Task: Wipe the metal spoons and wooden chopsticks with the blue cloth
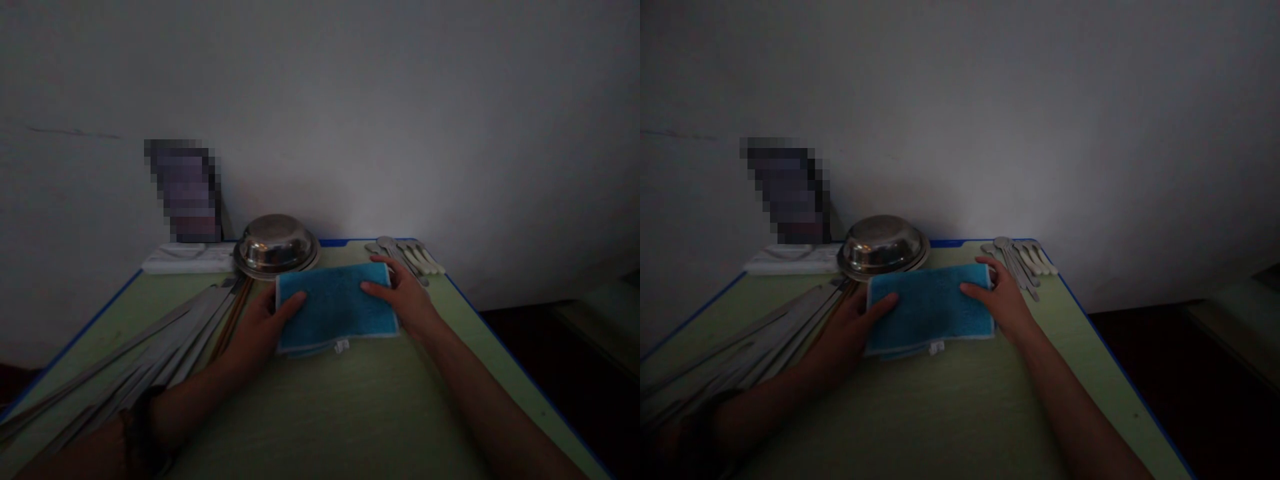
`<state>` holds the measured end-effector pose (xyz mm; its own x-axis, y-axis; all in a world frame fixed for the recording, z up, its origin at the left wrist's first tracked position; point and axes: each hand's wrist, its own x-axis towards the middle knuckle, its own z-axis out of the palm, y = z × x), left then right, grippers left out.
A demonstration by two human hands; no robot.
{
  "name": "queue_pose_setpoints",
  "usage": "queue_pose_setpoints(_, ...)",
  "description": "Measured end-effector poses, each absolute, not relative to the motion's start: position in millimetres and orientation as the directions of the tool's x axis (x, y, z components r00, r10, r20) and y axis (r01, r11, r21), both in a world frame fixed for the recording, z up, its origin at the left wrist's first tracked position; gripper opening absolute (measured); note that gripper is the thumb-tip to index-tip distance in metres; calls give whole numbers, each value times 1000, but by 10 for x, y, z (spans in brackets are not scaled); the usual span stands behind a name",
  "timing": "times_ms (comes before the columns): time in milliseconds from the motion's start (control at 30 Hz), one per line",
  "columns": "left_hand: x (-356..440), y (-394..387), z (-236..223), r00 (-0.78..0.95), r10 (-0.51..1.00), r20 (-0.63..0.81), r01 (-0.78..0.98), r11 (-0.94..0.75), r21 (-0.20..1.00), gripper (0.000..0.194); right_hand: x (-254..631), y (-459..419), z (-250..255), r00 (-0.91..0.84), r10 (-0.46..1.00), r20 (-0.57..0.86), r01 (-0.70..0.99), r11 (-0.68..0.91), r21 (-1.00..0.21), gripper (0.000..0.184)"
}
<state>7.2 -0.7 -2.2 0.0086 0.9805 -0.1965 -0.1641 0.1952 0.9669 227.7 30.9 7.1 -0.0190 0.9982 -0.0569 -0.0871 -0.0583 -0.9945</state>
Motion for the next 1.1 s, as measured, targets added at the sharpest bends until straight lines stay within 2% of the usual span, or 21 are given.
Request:
queue_pose_setpoints(133,70,17,-76,-1,967,-256,-208,250,946,32,2298,336,57,-39,996,-80,-142,-84,-986,57)
queue_pose_setpoints(267,74,9,-27,-33,970,-243,-49,241,969,34,2307,339,77,-46,996,-76,-183,-84,-979,42)
queue_pose_setpoints(433,68,2,8,-20,983,-184,12,184,983,30,2286,322,106,38,997,-70,-225,-60,-973,45)
queue_pose_setpoints(533,63,6,-3,4,985,-173,-9,173,985,28,2280,326,105,88,996,-8,-171,7,-985,41)
queue_pose_setpoints(633,65,8,-15,25,981,-193,-42,194,980,28,2294,345,89,99,993,60,-40,65,-997,33)
queue_pose_setpoints(733,72,12,-28,-21,987,-160,-131,156,979,27,2312,364,75,96,988,123,55,118,-991,29)
queue_pose_setpoints(867,79,12,-25,-101,991,-91,-200,69,977,22,2322,368,75,145,983,114,71,105,-992,30)
queue_pose_setpoints(1100,81,6,16,-70,997,-40,-105,32,994,28,2337,380,65,257,961,104,58,92,-994,20)
